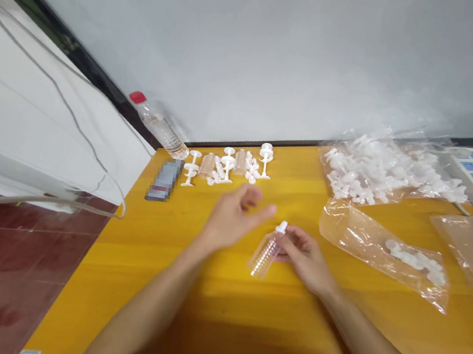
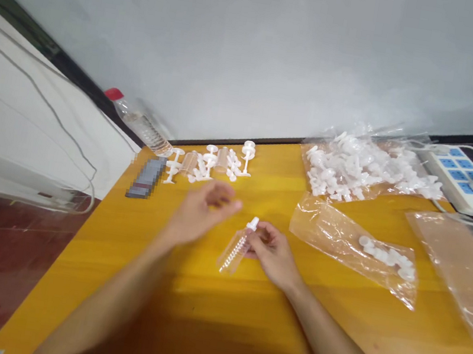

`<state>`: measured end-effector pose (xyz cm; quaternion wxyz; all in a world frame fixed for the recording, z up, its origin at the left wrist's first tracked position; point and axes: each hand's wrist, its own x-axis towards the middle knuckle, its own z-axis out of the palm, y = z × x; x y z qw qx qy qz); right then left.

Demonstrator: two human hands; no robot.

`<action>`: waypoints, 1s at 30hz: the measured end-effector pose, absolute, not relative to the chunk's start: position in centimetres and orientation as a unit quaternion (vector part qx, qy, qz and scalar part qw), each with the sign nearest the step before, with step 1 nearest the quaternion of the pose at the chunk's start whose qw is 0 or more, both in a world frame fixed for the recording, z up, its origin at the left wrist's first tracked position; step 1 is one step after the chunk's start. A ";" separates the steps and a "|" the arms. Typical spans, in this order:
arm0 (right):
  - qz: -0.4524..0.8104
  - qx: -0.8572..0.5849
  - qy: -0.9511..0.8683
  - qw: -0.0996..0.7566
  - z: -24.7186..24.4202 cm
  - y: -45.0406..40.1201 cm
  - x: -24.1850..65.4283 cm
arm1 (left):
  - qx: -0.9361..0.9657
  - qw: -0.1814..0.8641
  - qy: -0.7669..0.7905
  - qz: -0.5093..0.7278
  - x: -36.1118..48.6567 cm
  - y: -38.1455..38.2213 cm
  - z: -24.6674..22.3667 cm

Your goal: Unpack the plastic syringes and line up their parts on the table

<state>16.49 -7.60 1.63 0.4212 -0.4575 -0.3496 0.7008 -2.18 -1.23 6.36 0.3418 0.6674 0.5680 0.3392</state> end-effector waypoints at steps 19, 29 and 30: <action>0.613 -0.356 -0.586 0.393 10.7 -4.9 16.1 | 0.346 0.821 0.306 0.335 -6.9 -8.6 7.9; 0.320 -0.611 -0.681 0.246 10.6 11.3 20.5 | 0.516 0.558 0.496 0.419 -1.9 4.9 9.1; 0.295 -0.628 -0.695 0.185 10.0 12.8 20.3 | 0.545 0.491 0.538 0.414 -1.0 7.2 9.1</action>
